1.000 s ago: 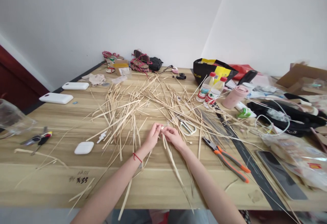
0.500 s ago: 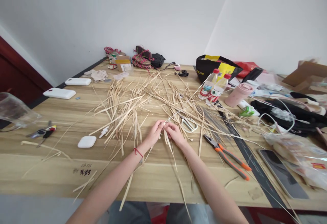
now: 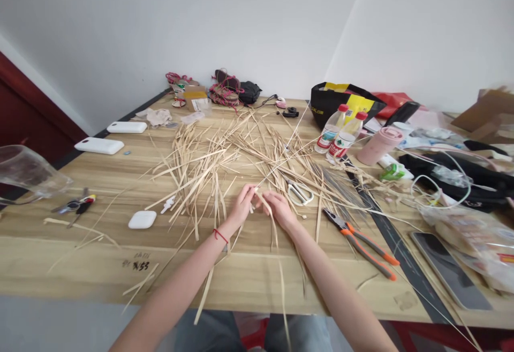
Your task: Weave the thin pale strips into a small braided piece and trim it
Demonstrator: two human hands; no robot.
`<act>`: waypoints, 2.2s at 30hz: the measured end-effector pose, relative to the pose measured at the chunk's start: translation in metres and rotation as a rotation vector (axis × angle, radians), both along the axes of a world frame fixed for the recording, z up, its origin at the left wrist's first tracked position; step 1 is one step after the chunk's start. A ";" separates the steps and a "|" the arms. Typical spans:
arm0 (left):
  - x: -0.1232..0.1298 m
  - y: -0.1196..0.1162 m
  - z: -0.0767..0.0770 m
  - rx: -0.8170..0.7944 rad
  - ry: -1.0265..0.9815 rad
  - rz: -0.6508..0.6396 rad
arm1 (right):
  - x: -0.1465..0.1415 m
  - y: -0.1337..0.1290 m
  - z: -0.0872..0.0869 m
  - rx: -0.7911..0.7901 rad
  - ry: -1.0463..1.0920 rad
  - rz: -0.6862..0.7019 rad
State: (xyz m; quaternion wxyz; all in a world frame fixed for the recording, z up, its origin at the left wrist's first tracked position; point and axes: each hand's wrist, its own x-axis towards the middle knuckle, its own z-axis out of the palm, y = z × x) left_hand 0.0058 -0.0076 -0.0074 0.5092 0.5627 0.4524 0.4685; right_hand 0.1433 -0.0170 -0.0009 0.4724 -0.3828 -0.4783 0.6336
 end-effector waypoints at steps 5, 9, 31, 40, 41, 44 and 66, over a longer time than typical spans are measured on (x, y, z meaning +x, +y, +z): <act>0.000 -0.001 0.000 0.060 0.031 -0.031 | 0.002 0.001 0.002 0.150 -0.045 -0.112; 0.001 -0.003 0.002 0.098 0.093 -0.102 | 0.009 0.002 0.002 0.315 -0.261 -0.179; 0.004 -0.014 0.019 0.088 0.168 -0.257 | 0.017 0.004 0.000 0.218 -0.391 -0.278; -0.002 -0.007 0.013 -0.066 -0.044 -0.184 | 0.018 0.002 0.003 0.338 -0.275 -0.166; -0.004 -0.004 0.011 -0.099 -0.125 -0.174 | 0.019 0.002 0.004 0.362 -0.255 -0.152; -0.008 0.004 0.007 -0.216 -0.386 -0.201 | 0.024 0.004 0.006 0.427 -0.285 -0.113; -0.011 0.000 0.015 -0.283 -0.566 -0.239 | 0.007 0.007 0.001 0.101 0.013 -0.316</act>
